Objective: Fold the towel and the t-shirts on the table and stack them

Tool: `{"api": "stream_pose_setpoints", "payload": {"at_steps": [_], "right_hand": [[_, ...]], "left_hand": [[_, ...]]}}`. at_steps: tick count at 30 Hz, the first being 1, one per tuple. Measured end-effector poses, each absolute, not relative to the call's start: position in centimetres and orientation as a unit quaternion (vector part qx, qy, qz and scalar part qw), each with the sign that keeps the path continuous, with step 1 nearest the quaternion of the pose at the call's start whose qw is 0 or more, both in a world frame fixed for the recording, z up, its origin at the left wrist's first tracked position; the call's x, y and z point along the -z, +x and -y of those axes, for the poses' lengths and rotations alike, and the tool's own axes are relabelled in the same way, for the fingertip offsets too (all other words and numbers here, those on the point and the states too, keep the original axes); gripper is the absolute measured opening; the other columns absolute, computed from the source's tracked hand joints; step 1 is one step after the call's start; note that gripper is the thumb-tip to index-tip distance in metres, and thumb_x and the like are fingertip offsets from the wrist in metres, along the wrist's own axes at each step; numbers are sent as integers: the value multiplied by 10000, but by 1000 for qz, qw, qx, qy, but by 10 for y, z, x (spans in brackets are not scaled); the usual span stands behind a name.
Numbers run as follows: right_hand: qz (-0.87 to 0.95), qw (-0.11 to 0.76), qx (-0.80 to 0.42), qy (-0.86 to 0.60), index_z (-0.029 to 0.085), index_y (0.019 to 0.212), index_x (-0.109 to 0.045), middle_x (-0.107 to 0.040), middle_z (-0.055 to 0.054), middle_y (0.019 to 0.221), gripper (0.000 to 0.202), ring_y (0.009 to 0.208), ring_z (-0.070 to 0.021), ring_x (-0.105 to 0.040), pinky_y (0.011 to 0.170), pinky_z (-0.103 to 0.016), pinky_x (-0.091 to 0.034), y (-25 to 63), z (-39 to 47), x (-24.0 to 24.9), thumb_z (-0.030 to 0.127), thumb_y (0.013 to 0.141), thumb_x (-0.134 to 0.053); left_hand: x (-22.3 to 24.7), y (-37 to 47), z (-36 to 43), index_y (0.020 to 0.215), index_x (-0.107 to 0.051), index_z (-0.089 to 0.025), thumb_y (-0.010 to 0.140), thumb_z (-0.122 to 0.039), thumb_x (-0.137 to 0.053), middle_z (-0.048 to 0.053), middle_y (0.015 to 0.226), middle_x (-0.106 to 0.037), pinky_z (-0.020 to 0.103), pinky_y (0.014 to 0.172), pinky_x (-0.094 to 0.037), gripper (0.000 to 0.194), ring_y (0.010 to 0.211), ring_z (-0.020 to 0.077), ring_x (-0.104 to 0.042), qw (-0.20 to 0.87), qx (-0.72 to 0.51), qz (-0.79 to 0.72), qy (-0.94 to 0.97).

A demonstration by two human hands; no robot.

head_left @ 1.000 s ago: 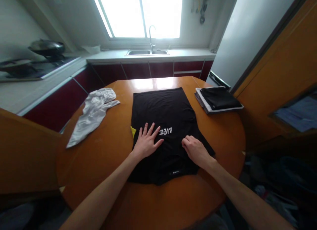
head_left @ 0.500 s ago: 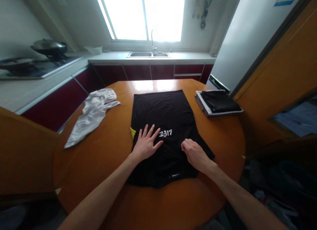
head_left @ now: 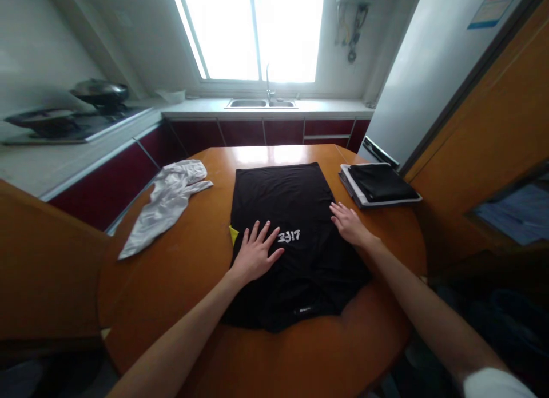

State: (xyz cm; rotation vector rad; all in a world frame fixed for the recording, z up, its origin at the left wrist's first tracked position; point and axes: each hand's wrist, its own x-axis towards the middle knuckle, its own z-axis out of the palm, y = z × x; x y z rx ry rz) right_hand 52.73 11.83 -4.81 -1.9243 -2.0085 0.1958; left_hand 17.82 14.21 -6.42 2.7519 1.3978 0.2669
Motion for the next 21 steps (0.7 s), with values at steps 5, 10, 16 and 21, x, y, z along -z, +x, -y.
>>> {"api": "stream_pose_setpoints", "payload": {"at_steps": [5, 10, 16, 21], "right_hand": [[710, 192, -58, -675, 151, 1302, -645, -542, -138, 1485, 411, 1441, -282, -405, 1191, -540, -300, 559, -150, 61, 273, 1012, -381], [733, 250, -38, -631, 179, 1161, -718, -605, -143, 1388, 351, 1342, -270, -513, 1164, -466, -376, 571, -166, 70, 274, 959, -448], [675, 333, -35, -658, 144, 1248, -657, -654, -172, 1305, 411, 1228, -294, -594, 1094, -477, -435, 573, -169, 83, 353, 948, -471], [596, 426, -23, -680, 124, 1204, -687, -697, -180, 1219, 424, 1146, -280, -639, 1054, -458, -472, 578, -156, 71, 270, 946, -385]], "left_hand": [[61, 179, -140, 1563, -379, -323, 991, -652, -374, 52, 1667, -265, 610, 1215, -155, 659, 1551, 354, -125, 29, -84, -452, 888], [56, 179, -136, 1566, -368, -330, 994, -650, -367, 42, 1670, -259, 609, 1217, -153, 656, 1554, 346, -112, 39, -80, -454, 886], [58, 179, -136, 1571, -354, -340, 992, -650, -373, 34, 1671, -258, 601, 1224, -153, 657, 1555, 340, -112, 38, -81, -453, 887], [61, 179, -139, 1566, -369, -328, 995, -638, -387, 48, 1668, -260, 613, 1217, -160, 650, 1553, 345, -122, 31, -86, -451, 888]]}}
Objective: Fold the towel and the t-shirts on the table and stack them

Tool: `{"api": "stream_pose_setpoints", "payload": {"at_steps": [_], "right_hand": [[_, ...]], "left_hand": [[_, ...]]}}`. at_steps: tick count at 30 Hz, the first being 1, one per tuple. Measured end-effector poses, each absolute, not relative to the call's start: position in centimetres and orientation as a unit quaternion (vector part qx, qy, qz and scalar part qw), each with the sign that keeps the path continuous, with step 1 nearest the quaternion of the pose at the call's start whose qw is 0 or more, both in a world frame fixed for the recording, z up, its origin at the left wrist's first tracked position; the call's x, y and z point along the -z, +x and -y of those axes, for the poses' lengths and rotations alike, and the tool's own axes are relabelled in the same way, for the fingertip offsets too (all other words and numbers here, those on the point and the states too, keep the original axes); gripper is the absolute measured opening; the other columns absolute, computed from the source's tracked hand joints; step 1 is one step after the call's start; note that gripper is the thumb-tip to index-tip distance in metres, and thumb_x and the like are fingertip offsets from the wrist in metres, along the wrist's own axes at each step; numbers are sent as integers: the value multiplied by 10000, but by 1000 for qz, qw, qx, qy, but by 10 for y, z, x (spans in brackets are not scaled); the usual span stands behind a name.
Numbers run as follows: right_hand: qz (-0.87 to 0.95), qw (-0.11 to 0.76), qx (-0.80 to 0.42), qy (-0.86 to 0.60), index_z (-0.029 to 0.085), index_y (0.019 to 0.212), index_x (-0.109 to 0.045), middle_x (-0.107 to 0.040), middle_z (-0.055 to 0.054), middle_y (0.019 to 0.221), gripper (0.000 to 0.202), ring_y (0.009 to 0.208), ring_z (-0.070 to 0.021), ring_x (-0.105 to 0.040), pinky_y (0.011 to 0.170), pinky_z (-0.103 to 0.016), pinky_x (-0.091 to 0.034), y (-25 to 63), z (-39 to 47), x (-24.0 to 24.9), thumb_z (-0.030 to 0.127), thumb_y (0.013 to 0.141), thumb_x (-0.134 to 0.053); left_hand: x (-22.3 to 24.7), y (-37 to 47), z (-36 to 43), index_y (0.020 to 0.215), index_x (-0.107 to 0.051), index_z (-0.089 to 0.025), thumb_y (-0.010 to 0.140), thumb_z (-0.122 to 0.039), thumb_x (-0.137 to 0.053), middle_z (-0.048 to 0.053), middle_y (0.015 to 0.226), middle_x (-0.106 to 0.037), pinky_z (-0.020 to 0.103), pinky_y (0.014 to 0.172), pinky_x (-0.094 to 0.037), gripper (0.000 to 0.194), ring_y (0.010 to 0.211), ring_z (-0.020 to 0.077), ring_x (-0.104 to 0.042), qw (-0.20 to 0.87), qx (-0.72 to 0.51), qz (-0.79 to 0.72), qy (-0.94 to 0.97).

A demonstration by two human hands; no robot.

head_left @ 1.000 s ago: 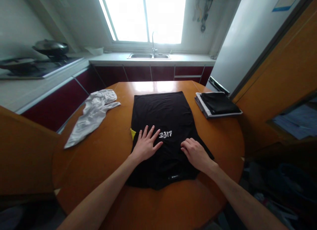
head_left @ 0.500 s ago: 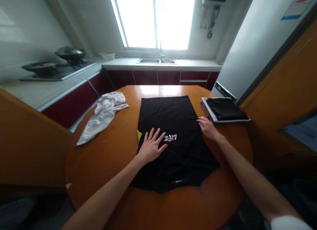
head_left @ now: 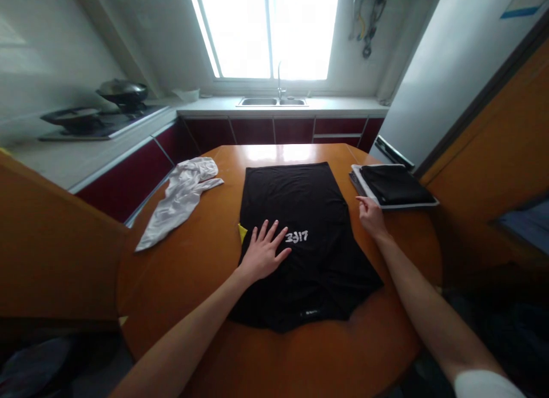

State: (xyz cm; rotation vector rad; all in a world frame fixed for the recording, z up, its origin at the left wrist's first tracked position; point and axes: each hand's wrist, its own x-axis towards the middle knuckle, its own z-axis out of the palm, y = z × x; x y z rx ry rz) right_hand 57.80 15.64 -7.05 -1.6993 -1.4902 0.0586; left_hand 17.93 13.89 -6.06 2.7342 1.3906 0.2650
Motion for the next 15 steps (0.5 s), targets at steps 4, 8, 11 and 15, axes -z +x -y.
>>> {"api": "stream_pose_setpoints", "payload": {"at_steps": [4, 8, 11, 15], "right_hand": [[637, 399, -51, -657, 153, 1286, -666, -666, -152, 1321, 453, 1255, -257, -597, 1120, -467, -425, 571, -148, 68, 221, 948, -372], [707, 237, -71, -663, 169, 1450, -537, -450, -140, 1563, 501, 1487, -281, -343, 1204, -570, -264, 558, -148, 74, 285, 978, -415], [705, 163, -70, -687, 177, 1508, -462, -341, -128, 1622, 528, 1521, -301, -262, 1202, -638, -193, 555, -150, 78, 304, 1003, -376], [685, 200, -67, -698, 152, 1528, -428, -350, -137, 1618, 545, 1512, -277, -291, 1205, -586, -242, 558, -149, 76, 260, 1004, -326]], "left_hand": [[61, 180, -140, 1565, -371, -326, 997, -626, -391, 48, 1667, -265, 608, 1217, -160, 643, 1551, 345, -138, 25, -85, -450, 888], [60, 179, -140, 1567, -367, -331, 997, -625, -390, 41, 1666, -266, 603, 1220, -164, 642, 1551, 339, -139, 23, -83, -450, 889], [61, 179, -140, 1567, -365, -339, 992, -635, -395, 37, 1665, -269, 606, 1221, -165, 647, 1551, 340, -140, 26, -84, -451, 888], [59, 181, -140, 1559, -384, -326, 1012, -590, -388, 38, 1661, -279, 618, 1218, -176, 607, 1551, 335, -145, 48, -96, -452, 885]]}}
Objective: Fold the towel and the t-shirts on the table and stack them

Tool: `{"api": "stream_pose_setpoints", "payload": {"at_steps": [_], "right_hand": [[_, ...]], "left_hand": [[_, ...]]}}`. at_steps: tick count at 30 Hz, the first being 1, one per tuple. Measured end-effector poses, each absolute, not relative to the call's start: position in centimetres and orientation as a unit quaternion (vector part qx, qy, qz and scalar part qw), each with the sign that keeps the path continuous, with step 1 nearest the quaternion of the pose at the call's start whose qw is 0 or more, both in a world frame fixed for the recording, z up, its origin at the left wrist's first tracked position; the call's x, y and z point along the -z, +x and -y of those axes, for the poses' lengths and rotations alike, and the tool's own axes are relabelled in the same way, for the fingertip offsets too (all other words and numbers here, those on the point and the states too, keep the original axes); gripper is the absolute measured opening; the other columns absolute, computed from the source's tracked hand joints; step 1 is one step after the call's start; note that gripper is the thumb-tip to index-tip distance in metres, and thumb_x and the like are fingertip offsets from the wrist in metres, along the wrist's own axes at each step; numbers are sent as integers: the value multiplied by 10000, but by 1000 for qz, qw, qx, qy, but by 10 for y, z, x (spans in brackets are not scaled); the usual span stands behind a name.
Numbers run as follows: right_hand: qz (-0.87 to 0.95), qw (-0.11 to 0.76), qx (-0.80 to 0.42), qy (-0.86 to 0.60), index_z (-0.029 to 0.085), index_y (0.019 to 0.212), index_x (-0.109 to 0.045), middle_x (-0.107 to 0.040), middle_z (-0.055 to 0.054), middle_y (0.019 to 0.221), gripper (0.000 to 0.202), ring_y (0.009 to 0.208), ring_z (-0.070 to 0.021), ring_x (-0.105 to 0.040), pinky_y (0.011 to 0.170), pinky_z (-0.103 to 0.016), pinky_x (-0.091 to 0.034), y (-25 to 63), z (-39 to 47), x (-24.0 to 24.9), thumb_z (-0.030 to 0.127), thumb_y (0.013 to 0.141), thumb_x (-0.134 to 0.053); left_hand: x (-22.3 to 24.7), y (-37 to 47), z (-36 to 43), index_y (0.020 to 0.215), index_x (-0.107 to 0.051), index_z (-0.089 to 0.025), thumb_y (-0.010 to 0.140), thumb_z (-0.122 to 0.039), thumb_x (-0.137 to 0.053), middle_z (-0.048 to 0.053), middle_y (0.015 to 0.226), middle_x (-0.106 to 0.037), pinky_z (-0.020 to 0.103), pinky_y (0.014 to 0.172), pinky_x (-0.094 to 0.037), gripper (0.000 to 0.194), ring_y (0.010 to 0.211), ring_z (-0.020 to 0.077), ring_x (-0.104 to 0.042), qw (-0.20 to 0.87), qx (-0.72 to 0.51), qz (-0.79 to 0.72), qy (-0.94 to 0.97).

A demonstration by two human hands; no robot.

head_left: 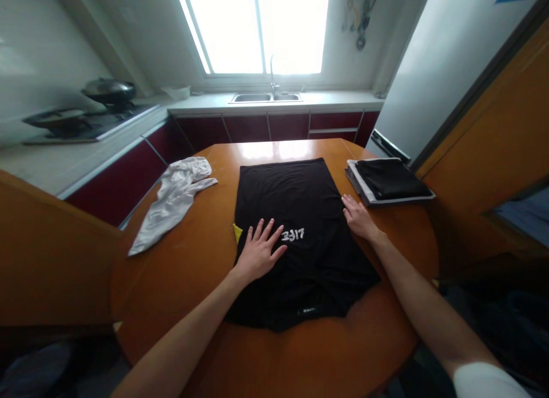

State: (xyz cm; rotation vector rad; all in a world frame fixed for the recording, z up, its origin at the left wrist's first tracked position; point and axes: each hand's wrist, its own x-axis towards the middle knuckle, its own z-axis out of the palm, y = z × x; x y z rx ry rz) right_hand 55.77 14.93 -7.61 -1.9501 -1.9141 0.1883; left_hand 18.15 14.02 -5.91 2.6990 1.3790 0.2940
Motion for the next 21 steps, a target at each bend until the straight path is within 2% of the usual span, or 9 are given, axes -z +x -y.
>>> {"api": "stream_pose_setpoints", "payload": {"at_steps": [3, 6, 11, 14, 16, 19, 21], "right_hand": [[678, 237, -67, -693, 140, 1538, -412, -367, -141, 1610, 558, 1508, -270, -301, 1210, -555, -259, 557, -148, 72, 275, 1004, -326], [692, 250, -66, -674, 140, 1550, -392, -334, -131, 1628, 569, 1520, -266, -270, 1222, -538, -246, 551, -147, 68, 309, 1011, -327], [685, 252, -42, -682, 140, 1563, -369, -326, -121, 1633, 585, 1525, -267, -257, 1232, -560, -208, 545, -148, 70, 209, 985, -308], [694, 250, -27, -675, 129, 1552, -392, -360, -120, 1618, 608, 1516, -250, -283, 1235, -533, -225, 544, -148, 74, 131, 953, -289], [701, 242, -23, -670, 127, 1546, -398, -367, -117, 1615, 597, 1515, -241, -286, 1232, -528, -234, 541, -149, 77, 139, 962, -277], [707, 204, -31, -676, 127, 1548, -386, -358, -131, 1616, 564, 1515, -269, -285, 1214, -595, -228, 534, -148, 79, 264, 1007, -302], [707, 176, -42, -684, 125, 1538, -400, -364, -148, 1609, 571, 1509, -294, -294, 1199, -637, -219, 530, -147, 77, 356, 1021, -326]], "left_hand": [[53, 178, -148, 1560, -383, -274, 1063, -420, -298, 46, 1639, -333, 571, 1219, -242, 525, 1535, 283, -232, 80, -153, -471, 865], [45, 162, -165, 1563, -368, -172, 1035, -246, -290, 92, 1608, -390, 485, 1234, -273, 539, 1513, 233, -300, 79, -249, -511, 819], [34, 138, -179, 1486, -476, -103, 965, -138, -314, 131, 1561, -455, 451, 1241, -300, 547, 1488, 224, -356, 64, -332, -550, 764], [37, 149, -169, 1418, -557, -134, 974, -141, -309, 100, 1546, -482, 423, 1233, -320, 509, 1480, 197, -370, 83, -294, -510, 804], [44, 161, -159, 1435, -539, -147, 1008, -211, -331, 96, 1561, -464, 455, 1230, -315, 479, 1491, 214, -350, 90, -236, -488, 836], [54, 175, -149, 1496, -461, -123, 1025, -381, -415, 140, 1606, -379, 539, 1226, -273, 539, 1525, 299, -257, 66, -140, -479, 864], [57, 179, -145, 1514, -433, -110, 1024, -416, -430, 152, 1623, -340, 540, 1229, -256, 578, 1536, 320, -216, 44, -107, -477, 871]]}}
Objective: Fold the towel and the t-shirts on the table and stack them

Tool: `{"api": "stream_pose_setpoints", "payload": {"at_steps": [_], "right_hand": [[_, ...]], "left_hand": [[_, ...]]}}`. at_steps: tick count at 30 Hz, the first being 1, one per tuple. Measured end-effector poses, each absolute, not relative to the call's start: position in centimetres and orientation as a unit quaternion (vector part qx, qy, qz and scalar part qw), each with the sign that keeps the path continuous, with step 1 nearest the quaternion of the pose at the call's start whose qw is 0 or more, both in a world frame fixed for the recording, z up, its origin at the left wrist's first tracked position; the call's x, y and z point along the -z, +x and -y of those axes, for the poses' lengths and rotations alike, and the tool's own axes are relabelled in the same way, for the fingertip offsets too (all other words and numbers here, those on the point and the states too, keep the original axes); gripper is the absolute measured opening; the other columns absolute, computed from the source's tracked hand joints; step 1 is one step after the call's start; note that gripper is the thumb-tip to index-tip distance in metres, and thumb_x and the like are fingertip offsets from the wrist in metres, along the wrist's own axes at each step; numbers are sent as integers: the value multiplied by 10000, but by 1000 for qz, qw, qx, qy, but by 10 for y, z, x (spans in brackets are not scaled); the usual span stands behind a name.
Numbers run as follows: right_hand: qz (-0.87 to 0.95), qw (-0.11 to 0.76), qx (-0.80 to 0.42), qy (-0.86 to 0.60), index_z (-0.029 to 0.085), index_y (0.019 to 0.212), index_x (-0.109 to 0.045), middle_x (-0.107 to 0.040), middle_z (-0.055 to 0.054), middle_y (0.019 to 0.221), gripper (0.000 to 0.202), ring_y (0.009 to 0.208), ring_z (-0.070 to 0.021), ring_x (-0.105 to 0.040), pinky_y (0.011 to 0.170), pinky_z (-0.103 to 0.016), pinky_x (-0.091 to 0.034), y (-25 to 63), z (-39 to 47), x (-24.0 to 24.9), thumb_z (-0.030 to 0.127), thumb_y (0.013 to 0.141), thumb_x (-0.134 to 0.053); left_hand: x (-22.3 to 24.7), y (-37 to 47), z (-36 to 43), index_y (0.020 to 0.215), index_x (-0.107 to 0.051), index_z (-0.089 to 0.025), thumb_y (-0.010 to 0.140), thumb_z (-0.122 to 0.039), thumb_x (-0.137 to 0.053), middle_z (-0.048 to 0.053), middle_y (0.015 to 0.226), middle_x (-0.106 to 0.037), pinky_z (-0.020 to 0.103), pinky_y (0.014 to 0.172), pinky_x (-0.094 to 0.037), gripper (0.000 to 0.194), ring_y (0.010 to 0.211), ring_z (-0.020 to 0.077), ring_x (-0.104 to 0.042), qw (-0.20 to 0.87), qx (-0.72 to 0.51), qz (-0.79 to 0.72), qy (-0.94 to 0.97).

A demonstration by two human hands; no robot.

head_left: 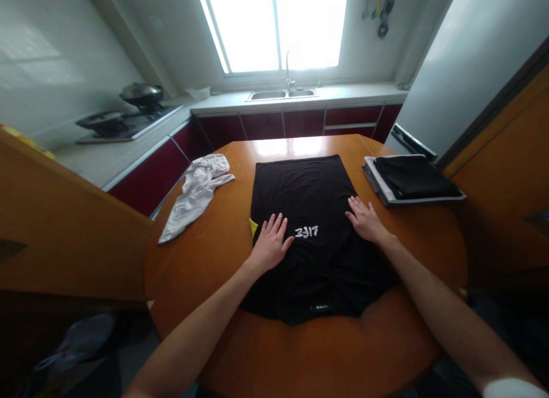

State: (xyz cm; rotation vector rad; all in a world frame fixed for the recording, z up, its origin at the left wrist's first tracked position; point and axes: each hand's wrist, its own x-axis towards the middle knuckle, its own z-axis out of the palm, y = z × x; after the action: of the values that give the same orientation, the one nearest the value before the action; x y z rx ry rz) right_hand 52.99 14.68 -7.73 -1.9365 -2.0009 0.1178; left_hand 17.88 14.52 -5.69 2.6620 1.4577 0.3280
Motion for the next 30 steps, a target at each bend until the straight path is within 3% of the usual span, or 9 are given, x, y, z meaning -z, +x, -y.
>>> {"api": "stream_pose_setpoints", "payload": {"at_steps": [3, 7, 14, 20, 25, 30], "right_hand": [[702, 182, -36, -688, 126, 1527, -419, -360, -149, 1611, 572, 1511, -292, -289, 1201, -632, -214, 525, -143, 69, 396, 1036, -304], [710, 212, -7, -671, 147, 1551, -385, -328, -128, 1630, 580, 1528, -274, -249, 1217, -603, -198, 514, -134, 58, 417, 1049, -282], [766, 114, -34, -632, 178, 1588, -318, -267, -122, 1654, 634, 1539, -274, -211, 1222, -587, -186, 485, -121, 74, 490, 1037, -323], [746, 142, -27, -650, 189, 1608, -261, -198, -105, 1677, 667, 1550, -272, -163, 1227, -592, -163, 490, -123, 74, 522, 1032, -304], [661, 224, -19, -716, 117, 1597, -269, -271, -148, 1651, 616, 1534, -289, -223, 1210, -616, -200, 521, -134, 68, 354, 1029, -260], [612, 268, -39, -743, 32, 1528, -393, -353, -193, 1607, 596, 1508, -287, -298, 1211, -538, -270, 552, -144, 75, 229, 981, -259]], "left_hand": [[55, 179, -142, 1541, -384, -109, 1050, -400, -360, 130, 1644, -303, 489, 1247, -231, 571, 1546, 280, -191, 18, -121, -469, 875], [58, 179, -138, 1557, -361, -115, 1045, -505, -343, 125, 1652, -284, 506, 1249, -215, 644, 1552, 289, -161, 12, -108, -465, 879], [64, 180, -136, 1567, -351, -131, 1037, -565, -314, 113, 1665, -248, 512, 1249, -211, 686, 1558, 288, -130, 14, -87, -465, 881], [60, 180, -136, 1568, -353, -146, 1027, -602, -304, 110, 1662, -259, 510, 1248, -208, 709, 1557, 288, -136, 12, -76, -462, 884], [61, 181, -136, 1562, -367, -138, 1028, -598, -303, 113, 1660, -265, 502, 1248, -209, 708, 1554, 294, -151, 9, -68, -466, 882], [63, 180, -138, 1562, -370, -140, 1031, -583, -308, 110, 1660, -263, 507, 1246, -212, 694, 1553, 297, -155, 8, -72, -467, 881]]}}
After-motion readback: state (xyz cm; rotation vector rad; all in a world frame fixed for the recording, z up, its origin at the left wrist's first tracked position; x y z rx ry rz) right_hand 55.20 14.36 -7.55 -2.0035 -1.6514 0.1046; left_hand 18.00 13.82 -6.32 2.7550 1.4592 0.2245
